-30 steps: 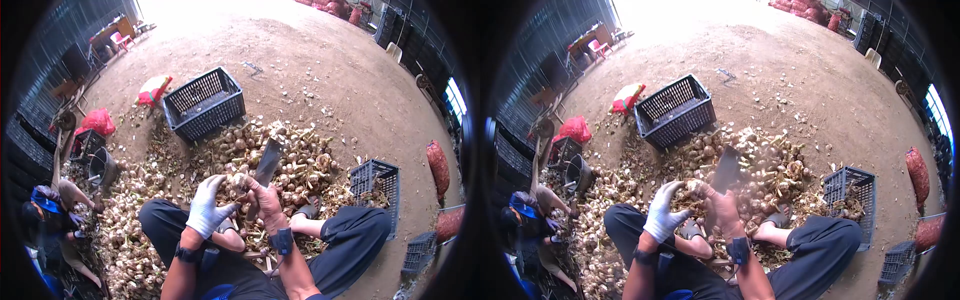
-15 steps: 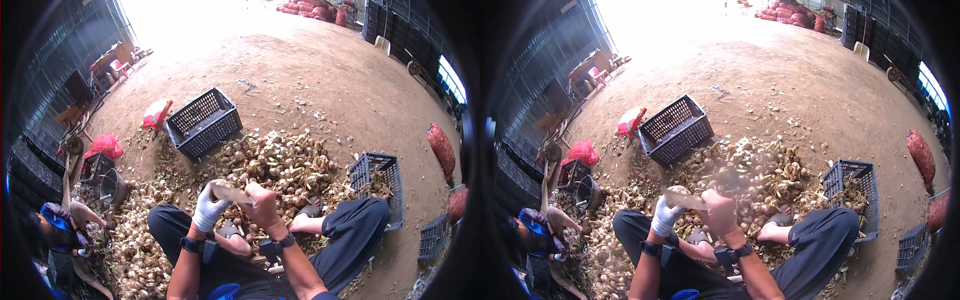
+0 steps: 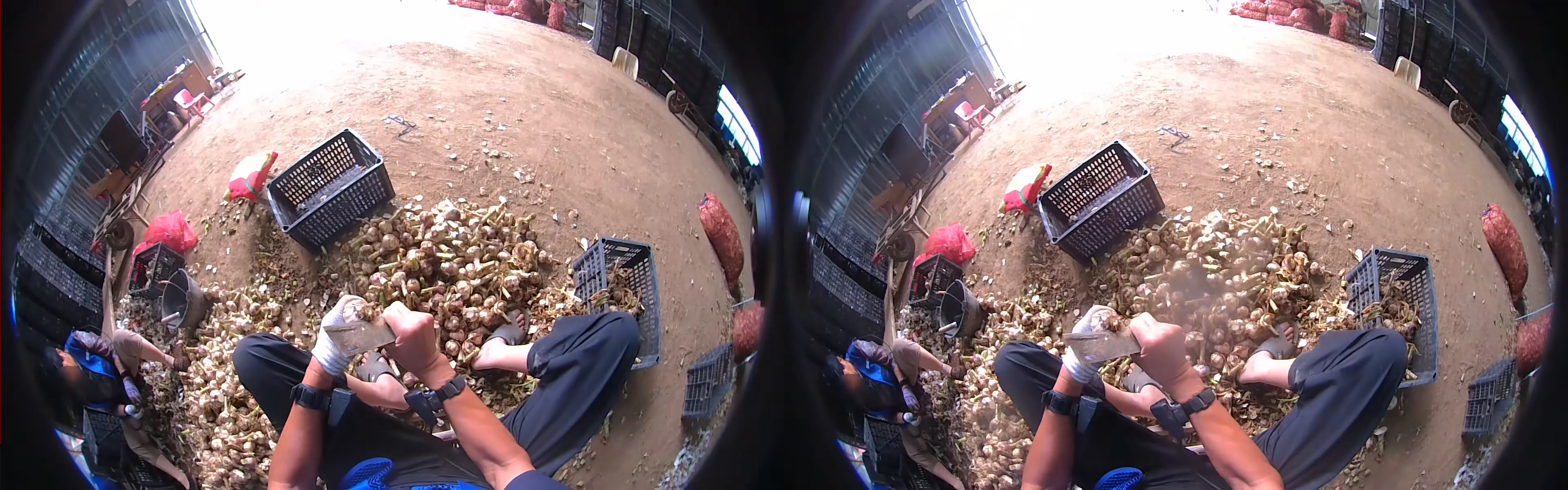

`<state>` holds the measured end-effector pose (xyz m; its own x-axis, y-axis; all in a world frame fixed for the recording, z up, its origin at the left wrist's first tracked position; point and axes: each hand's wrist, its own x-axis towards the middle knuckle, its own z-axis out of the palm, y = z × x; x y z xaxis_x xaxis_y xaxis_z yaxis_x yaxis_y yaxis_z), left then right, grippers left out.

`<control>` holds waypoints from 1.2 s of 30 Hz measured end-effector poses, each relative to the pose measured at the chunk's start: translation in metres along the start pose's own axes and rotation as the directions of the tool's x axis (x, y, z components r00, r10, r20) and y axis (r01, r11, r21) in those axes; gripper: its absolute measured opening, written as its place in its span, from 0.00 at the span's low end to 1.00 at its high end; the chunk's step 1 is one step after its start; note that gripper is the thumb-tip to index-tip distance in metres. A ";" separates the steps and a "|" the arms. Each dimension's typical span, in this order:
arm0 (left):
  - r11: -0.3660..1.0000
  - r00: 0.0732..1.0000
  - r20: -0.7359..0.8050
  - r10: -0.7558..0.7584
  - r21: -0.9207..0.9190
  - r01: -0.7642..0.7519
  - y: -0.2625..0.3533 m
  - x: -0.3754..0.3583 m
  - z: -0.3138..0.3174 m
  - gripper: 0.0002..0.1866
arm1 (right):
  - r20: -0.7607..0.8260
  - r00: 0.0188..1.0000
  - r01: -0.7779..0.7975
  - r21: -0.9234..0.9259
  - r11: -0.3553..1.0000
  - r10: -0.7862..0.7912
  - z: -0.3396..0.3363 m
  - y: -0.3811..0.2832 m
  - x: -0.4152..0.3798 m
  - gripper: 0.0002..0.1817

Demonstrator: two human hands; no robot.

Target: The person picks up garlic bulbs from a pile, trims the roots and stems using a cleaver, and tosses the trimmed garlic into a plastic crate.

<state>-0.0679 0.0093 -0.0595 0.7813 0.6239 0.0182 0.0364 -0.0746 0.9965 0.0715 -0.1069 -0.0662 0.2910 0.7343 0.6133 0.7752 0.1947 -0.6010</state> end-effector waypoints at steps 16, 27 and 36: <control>0.933 0.990 -0.066 0.123 0.349 -0.092 0.041 -0.020 0.038 0.25 | -0.358 0.762 -0.614 -0.138 0.777 0.539 0.030 0.103 -0.064 0.09; 0.911 0.997 -0.072 -0.002 -0.412 -0.028 0.030 0.007 0.041 0.25 | 0.457 0.695 -0.448 0.879 -0.162 0.555 0.034 0.024 -0.031 0.15; 0.972 0.975 -0.153 0.161 0.196 -0.130 0.049 0.002 0.027 0.26 | 0.278 0.695 -0.361 0.933 -0.013 0.663 -0.016 0.034 -0.007 0.05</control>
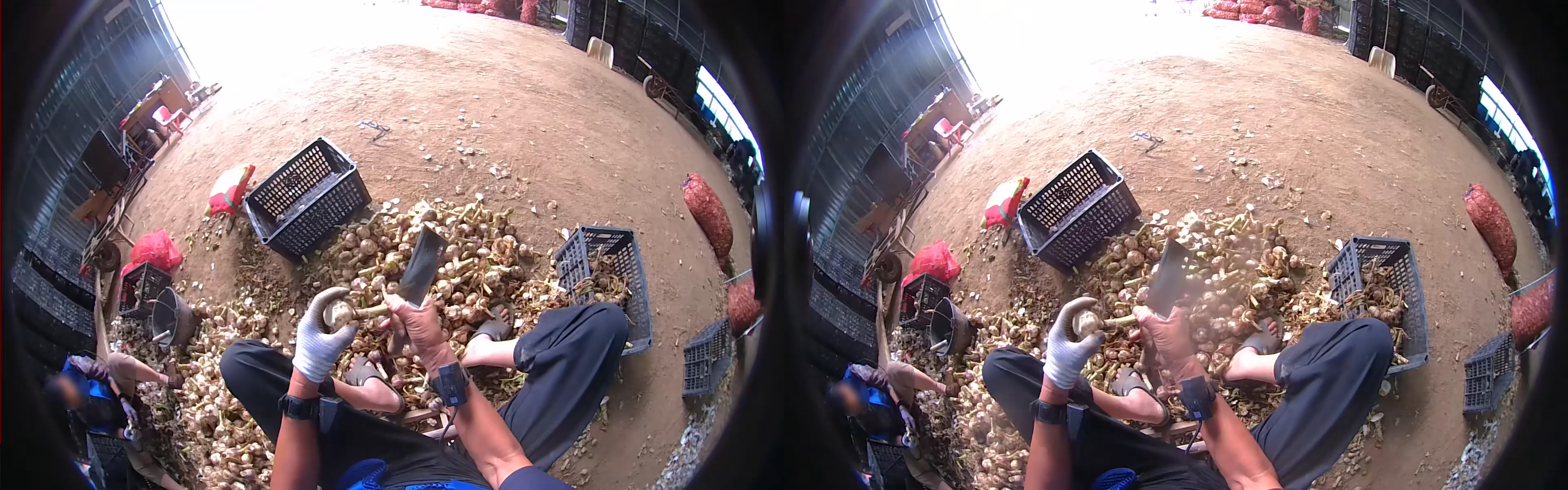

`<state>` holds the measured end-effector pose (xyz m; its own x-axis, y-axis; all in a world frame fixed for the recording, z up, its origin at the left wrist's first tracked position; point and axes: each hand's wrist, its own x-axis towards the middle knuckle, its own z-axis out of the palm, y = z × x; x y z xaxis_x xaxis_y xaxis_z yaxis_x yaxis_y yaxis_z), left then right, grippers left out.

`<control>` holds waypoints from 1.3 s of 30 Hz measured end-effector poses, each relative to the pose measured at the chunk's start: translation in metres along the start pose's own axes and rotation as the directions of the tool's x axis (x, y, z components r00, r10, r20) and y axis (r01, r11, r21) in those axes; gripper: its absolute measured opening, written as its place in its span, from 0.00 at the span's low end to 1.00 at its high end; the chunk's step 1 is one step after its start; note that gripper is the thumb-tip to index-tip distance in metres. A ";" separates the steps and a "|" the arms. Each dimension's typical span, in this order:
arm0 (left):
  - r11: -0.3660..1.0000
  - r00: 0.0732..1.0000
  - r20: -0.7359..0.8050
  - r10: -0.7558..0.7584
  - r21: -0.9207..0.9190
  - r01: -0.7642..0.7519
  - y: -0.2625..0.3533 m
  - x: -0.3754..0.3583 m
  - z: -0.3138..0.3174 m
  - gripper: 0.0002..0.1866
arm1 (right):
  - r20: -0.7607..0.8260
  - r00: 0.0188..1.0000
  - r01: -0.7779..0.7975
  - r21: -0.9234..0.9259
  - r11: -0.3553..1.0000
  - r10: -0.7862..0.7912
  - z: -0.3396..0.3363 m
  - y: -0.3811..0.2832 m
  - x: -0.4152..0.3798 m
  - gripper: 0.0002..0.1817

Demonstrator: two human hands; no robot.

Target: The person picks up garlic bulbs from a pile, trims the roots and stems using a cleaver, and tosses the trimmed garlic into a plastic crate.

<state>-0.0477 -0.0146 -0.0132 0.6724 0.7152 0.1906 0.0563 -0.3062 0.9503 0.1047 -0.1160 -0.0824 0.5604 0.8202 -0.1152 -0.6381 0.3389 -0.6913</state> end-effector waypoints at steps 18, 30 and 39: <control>0.891 0.986 -0.061 0.155 0.440 -0.113 -0.026 -0.007 -0.006 0.11 | 0.510 0.789 0.577 -0.806 0.128 -0.343 0.018 0.012 -0.008 0.13; 0.991 0.993 0.014 -0.114 0.071 0.113 -0.005 -0.012 -0.015 0.10 | -0.072 0.993 -0.074 -0.997 -0.020 -0.095 -0.082 0.130 -0.015 0.10; -0.325 0.856 -0.469 0.218 -0.862 -0.390 0.027 -0.065 -0.192 0.44 | -0.219 0.880 -0.174 -0.974 0.145 -0.421 -0.087 0.114 0.037 0.17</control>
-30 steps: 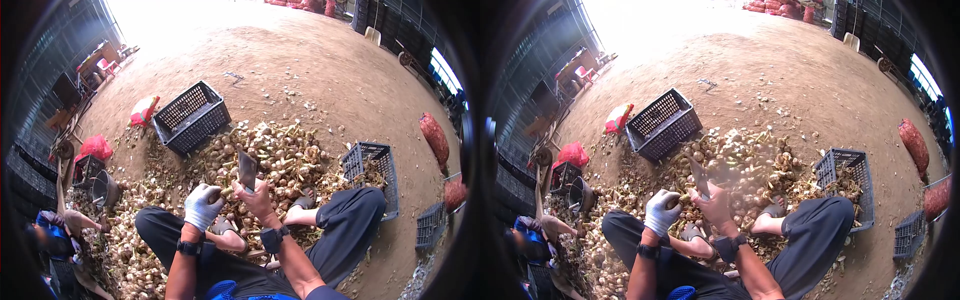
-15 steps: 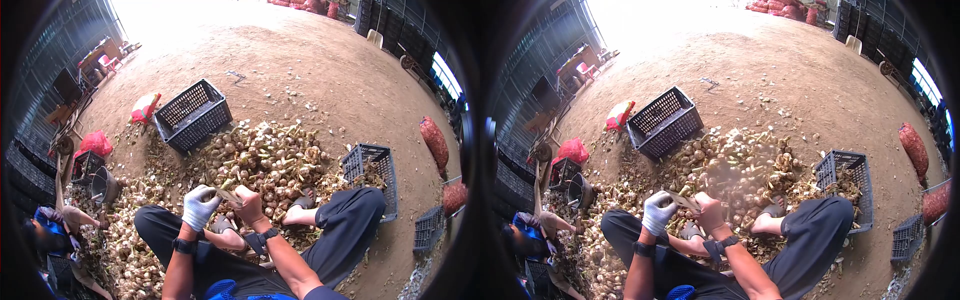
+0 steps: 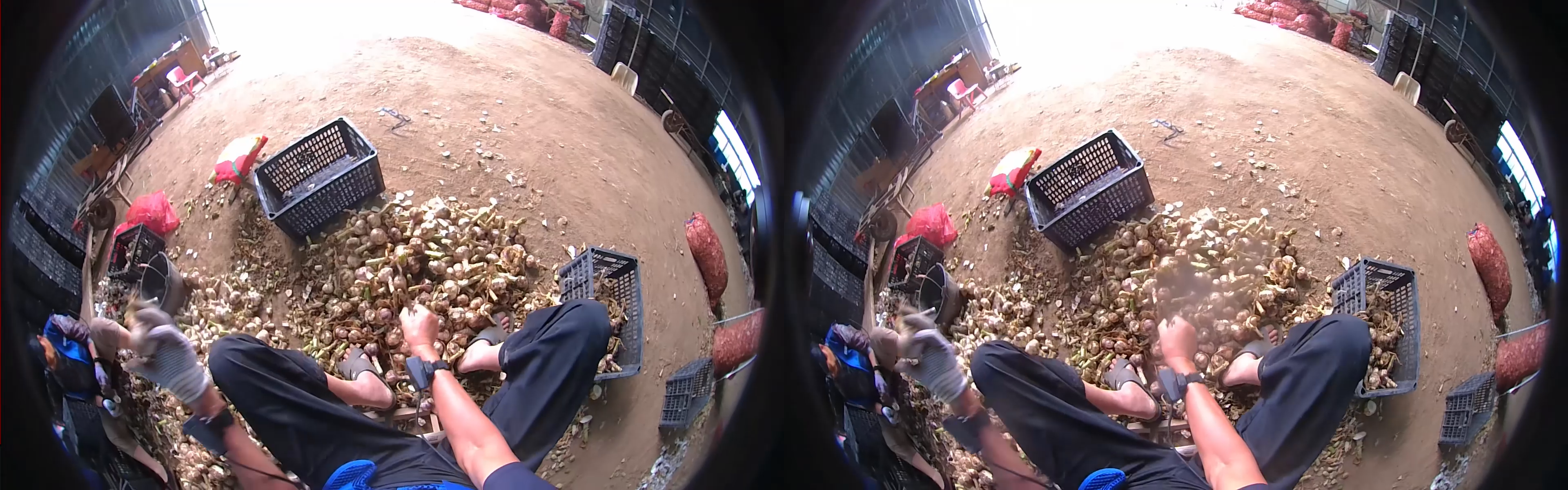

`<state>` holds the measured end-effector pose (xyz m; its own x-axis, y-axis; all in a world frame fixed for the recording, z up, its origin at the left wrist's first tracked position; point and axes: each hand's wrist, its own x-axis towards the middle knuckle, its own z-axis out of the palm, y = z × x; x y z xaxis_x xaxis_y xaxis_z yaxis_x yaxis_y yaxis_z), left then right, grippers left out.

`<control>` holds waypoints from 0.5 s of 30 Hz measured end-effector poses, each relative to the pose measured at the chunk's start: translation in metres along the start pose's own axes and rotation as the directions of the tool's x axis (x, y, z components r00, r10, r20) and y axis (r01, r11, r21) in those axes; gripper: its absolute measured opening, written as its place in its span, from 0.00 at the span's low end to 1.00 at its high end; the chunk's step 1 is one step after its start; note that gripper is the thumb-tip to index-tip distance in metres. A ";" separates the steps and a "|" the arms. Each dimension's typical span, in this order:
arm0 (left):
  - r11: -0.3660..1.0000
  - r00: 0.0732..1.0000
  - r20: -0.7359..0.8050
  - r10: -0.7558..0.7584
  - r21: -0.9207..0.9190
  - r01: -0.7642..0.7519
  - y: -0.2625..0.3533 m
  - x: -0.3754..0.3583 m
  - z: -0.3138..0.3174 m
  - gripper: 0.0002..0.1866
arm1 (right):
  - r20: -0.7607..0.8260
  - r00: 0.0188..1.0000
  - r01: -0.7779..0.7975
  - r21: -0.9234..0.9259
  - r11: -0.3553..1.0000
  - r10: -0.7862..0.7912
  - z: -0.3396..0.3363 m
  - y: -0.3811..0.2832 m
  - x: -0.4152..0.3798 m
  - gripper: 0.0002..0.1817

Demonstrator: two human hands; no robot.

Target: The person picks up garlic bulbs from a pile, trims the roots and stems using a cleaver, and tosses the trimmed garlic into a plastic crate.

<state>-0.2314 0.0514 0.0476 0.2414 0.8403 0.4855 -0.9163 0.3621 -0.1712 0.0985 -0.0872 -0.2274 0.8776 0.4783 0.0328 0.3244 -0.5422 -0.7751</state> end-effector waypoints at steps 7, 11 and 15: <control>0.950 0.983 -0.181 0.036 0.313 0.023 -0.019 -0.017 -0.009 0.45 | 0.122 0.974 0.215 -0.241 0.946 -0.190 0.035 -0.024 0.063 0.22; 0.855 0.942 -0.329 0.065 0.505 0.117 -0.064 -0.021 -0.025 0.44 | 0.272 0.930 0.345 -0.405 0.847 -0.248 0.060 -0.018 0.082 0.12; 0.868 0.897 -0.435 0.079 0.473 0.153 -0.067 -0.020 -0.033 0.42 | 0.354 0.906 0.391 -0.487 0.781 -0.233 0.082 -0.009 0.088 0.05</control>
<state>-0.1647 0.0241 0.0215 0.2833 0.9578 0.0491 -0.9093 0.2520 0.3311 0.1440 0.0160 -0.2692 0.5942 0.8042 -0.0135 0.7686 -0.5727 -0.2849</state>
